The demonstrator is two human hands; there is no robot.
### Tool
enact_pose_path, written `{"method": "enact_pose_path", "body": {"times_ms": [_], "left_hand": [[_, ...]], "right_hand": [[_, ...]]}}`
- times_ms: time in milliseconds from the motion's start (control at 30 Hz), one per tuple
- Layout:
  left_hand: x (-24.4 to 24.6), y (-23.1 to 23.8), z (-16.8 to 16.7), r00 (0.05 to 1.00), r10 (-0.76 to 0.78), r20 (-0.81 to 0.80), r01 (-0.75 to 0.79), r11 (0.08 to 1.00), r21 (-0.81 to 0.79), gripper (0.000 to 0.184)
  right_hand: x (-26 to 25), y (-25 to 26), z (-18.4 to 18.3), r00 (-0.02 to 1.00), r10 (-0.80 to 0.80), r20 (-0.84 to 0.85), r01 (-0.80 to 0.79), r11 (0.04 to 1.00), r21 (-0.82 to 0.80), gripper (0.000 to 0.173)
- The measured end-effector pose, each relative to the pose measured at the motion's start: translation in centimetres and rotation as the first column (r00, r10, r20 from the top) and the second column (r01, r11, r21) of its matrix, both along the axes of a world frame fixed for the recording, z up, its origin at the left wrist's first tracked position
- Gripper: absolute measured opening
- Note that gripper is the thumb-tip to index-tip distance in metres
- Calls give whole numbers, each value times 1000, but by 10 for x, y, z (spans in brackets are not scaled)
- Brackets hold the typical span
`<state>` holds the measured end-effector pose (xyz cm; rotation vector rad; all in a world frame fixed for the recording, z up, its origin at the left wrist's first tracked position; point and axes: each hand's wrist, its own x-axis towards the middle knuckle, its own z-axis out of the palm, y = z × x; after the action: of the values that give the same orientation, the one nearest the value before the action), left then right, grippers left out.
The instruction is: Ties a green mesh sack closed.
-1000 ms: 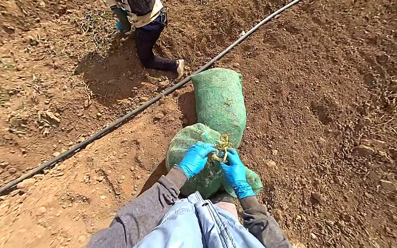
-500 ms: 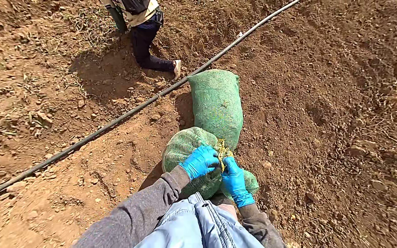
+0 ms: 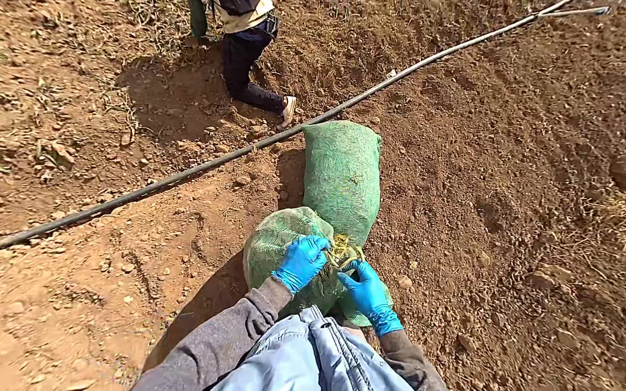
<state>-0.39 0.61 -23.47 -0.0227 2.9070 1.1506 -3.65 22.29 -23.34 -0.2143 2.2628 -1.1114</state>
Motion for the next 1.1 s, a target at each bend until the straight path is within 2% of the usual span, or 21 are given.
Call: {"method": "enact_pose_path", "body": {"times_ms": [100,200,267,400,567,633,700,767,800,867,933,1033,1100], "left_hand": [[-4,-3,7,994,-81,70,76,995,64,24],[-10,-10,23,919,-226,323,201,973,111,28],[-14,-12,25,859,-266,438,240,964,115,30],[-21,-14,19,823,-255,507,215,967,137,32],[-28,-15,24,819,-244,520,185,969,164,27],[-31,-19,27,858,-150,492,104,987,118,26],[-33,-25,26,912,64,405,-124,985,124,25],[-37,-26,26,884,253,393,-361,904,229,22],[-39,-25,26,860,287,423,-435,845,310,20],[-39,-23,27,848,274,454,-476,771,424,18],[-38,-22,30,863,214,457,-416,814,406,16],[-38,-25,39,839,-36,543,-105,968,228,25],[-39,-21,45,808,-110,579,0,982,188,29]], "right_hand": [[-9,3,0,997,72,40,-69,995,-66,17],[-13,2,-4,1000,-8,28,12,990,-143,14],[-18,1,-5,999,-17,40,23,988,-153,16],[-30,-8,2,992,53,116,-41,994,-98,24],[-45,5,0,966,146,215,-69,942,-328,19],[-49,14,0,956,244,165,-170,915,-366,22],[-52,18,3,938,316,145,-252,905,-342,20],[-54,17,5,924,341,172,-287,917,-276,15],[-54,15,5,925,333,183,-292,931,-218,15],[-52,9,5,947,272,168,-253,960,-123,16],[-47,5,6,973,182,140,-173,982,-78,21],[-41,1,9,994,79,80,-84,994,65,35],[-40,1,10,998,63,9,-63,988,143,42]]}}
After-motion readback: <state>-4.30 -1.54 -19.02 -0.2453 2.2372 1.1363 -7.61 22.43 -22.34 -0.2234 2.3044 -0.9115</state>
